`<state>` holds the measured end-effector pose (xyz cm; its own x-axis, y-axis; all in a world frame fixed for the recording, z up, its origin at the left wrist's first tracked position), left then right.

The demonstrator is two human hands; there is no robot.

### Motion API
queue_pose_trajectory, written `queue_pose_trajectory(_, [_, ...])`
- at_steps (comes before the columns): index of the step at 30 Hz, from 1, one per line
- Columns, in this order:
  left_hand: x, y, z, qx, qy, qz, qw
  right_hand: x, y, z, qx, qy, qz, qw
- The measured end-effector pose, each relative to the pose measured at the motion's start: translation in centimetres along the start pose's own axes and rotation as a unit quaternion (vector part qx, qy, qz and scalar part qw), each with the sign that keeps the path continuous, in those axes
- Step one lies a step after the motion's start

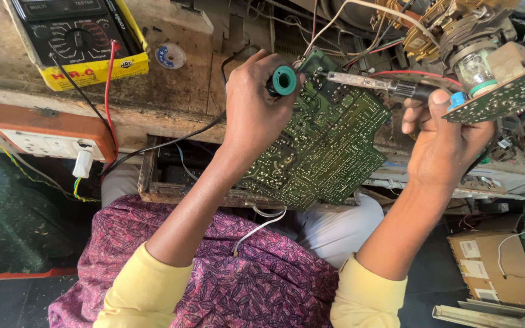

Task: The person sits on the floor holding a green circuit board on their lap and solders components onto it, feeding solder wire from a spool with one hand while applying a soldering iron with the other. Near the end they set the board aside and plug the soldering iron's cord into a wall socket.

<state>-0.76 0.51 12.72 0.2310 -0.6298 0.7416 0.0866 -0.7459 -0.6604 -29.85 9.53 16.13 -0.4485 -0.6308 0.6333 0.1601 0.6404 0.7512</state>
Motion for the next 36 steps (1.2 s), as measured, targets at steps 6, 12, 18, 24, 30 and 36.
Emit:
queue_pose_trajectory(6, [0.1, -0.1, 0.0, -0.008, -0.007, -0.002, 1.000, 0.2, 0.8, -0.9, -0.008, 0.048, 0.010, 0.999])
queue_pose_trajectory(12, [0.0, 0.0, 0.1, -0.009, -0.007, 0.014, 1.000, 0.2, 0.6, -0.7, -0.011, 0.042, -0.010, 0.999])
queue_pose_trajectory(18, [0.1, 0.0, 0.0, -0.010, -0.004, 0.006, 1.000, 1.1, -0.4, 0.0, -0.005, 0.011, -0.022, 1.000])
queue_pose_trajectory(24, [0.2, 0.0, -0.1, -0.007, -0.002, 0.001, 1.000, 1.7, -1.1, 0.4, -0.003, 0.016, -0.039, 0.999])
queue_pose_trajectory(30, [0.2, 0.0, 0.0, -0.004, -0.006, 0.003, 1.000, 1.6, -1.0, 0.4, -0.001, 0.020, -0.024, 1.000])
queue_pose_trajectory(36, [0.2, -0.3, 0.2, -0.003, -0.016, -0.002, 1.000, 1.5, -0.9, 0.3, 0.000, 0.010, -0.017, 1.000])
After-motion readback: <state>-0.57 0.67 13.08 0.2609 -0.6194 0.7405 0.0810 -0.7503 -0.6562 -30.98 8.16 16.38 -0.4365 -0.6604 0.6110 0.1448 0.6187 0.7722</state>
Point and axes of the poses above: each hand's wrist, its own x-axis towards the middle knuckle, its own z-axis out of the back of the hand, y = z × x, the point moved 10 cm from there along x, towards the middle knuckle, and after that the axes turned 10 degrees about -y, right-handed, at the moved point
